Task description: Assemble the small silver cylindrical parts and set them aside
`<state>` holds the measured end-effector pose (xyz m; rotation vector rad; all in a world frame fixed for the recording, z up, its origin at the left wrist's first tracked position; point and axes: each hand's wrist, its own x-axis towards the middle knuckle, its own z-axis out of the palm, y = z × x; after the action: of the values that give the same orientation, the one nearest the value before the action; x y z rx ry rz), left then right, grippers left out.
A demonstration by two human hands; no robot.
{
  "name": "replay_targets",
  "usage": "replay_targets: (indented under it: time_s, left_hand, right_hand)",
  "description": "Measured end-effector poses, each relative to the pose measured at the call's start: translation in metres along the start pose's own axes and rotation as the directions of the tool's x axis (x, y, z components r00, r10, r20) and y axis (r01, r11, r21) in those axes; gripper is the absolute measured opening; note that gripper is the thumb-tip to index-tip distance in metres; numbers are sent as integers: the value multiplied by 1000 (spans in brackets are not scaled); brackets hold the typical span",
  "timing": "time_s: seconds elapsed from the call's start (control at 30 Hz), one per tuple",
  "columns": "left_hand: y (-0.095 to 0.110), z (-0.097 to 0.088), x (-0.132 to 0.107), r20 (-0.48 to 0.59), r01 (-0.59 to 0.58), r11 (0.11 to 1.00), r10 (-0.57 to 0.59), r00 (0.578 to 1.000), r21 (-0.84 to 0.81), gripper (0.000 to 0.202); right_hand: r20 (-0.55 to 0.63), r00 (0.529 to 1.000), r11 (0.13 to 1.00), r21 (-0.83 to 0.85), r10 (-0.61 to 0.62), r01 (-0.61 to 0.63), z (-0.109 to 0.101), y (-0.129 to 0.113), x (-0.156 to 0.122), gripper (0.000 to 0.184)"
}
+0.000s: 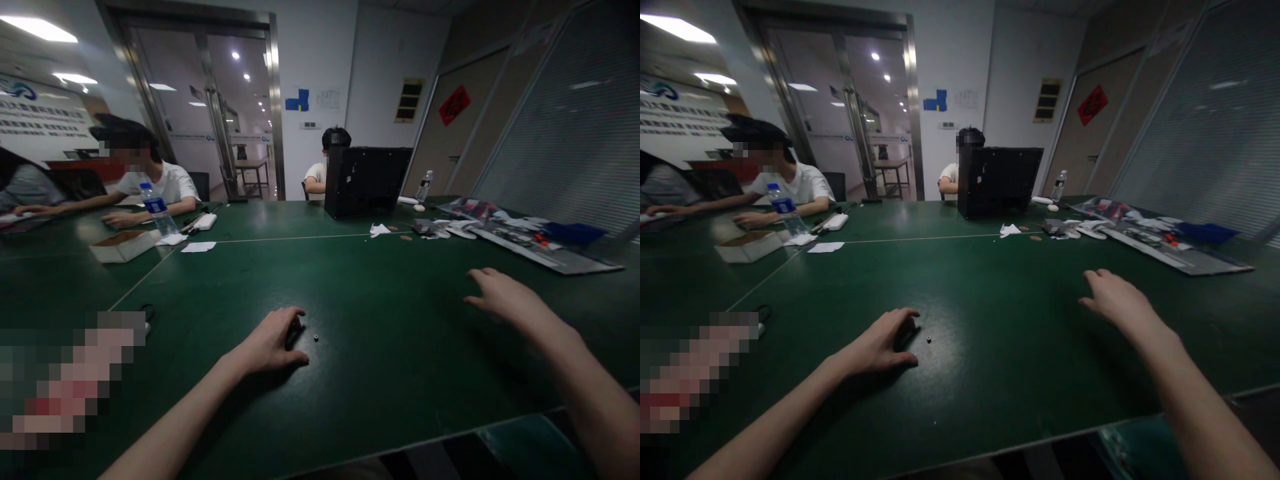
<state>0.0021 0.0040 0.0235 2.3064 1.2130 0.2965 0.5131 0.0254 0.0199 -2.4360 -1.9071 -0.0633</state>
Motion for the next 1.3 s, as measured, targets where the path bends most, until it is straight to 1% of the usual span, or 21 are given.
replay_targets:
  time_s: [0.07,0.13,0.17,0.23,0.27,0.3,0.33,0.37,0.4,0.47,0.53,0.6,0.63,0.7,0.77,0.83,0.87,0.97,1.03,1.1,1.3]
  left_hand:
    - [-1,1,0,0,-3,1000,3,1000,4,78]
    - [-3,2,1,-9,-17,1000,17,1000,11,75]
    - [-5,3,1,-14,-31,999,32,999,16,73]
    - [-7,4,2,-16,-66,997,66,998,34,64]
    - [-8,5,2,-14,-83,995,83,996,47,60]
    - [-8,5,3,-12,-97,993,98,995,60,57]
    - [-8,5,3,-11,-107,992,108,994,71,55]
    - [-8,5,3,-11,-114,990,115,993,80,54]
    - [-8,4,4,-11,-119,989,120,993,86,53]
    - [-7,4,4,-8,-126,988,127,992,94,51]
    - [-6,3,3,-6,-129,987,130,991,100,50]
    - [-5,3,3,-4,-128,987,129,992,100,50]
    - [-5,3,3,-3,-125,987,126,992,98,51]
    - [-6,3,3,-1,-115,989,115,993,89,52]
    - [-6,3,3,2,-105,991,105,994,87,52]
    - [-7,4,4,6,-106,990,106,994,94,51]
    - [-8,4,4,6,-112,989,112,994,100,50]
    - [-9,4,5,6,-133,985,133,991,114,47]
    - [-10,5,5,0,-139,983,140,990,119,47]
    - [-11,6,5,-4,-141,982,142,990,123,46]
    - [-12,7,5,-13,-160,978,163,987,131,45]
  right_hand:
    - [-94,975,976,67,-200,207,-11,-54,-20,51]
    - [-104,909,887,198,-404,417,-19,-116,-45,40]
    - [-91,860,821,263,-502,507,-22,-146,-57,35]
    - [-66,744,681,355,-665,641,-22,-201,-76,30]
    - [-49,682,618,379,-730,689,-20,-223,-82,28]
    - [-39,635,573,390,-772,721,-18,-242,-87,28]
    - [-28,593,537,390,-805,748,-15,-258,-89,29]
    - [-12,564,518,380,-825,766,-12,-271,-90,29]
    - [5,548,512,366,-836,777,-9,-280,-89,27]
    - [33,539,514,356,-842,781,-5,-292,-87,19]
    - [29,539,502,408,-842,762,0,-296,-85,15]
    - [-8,537,445,548,-844,708,6,-295,-83,14]
    - [-26,545,406,638,-838,655,10,-294,-83,12]
    - [-8,575,320,824,-818,467,19,-292,-82,11]
    - [76,605,249,946,-793,206,27,-292,-80,12]
    - [140,619,160,987,-772,-25,34,-294,-79,15]
    - [153,627,107,988,-764,-111,36,-295,-79,17]
    - [168,637,-43,952,-752,-302,39,-299,-81,23]
    - [186,627,-108,910,-757,-399,37,-300,-82,26]
    - [195,619,-152,874,-761,-462,36,-301,-83,28]
    - [206,603,-189,830,-771,-525,38,-300,-81,29]
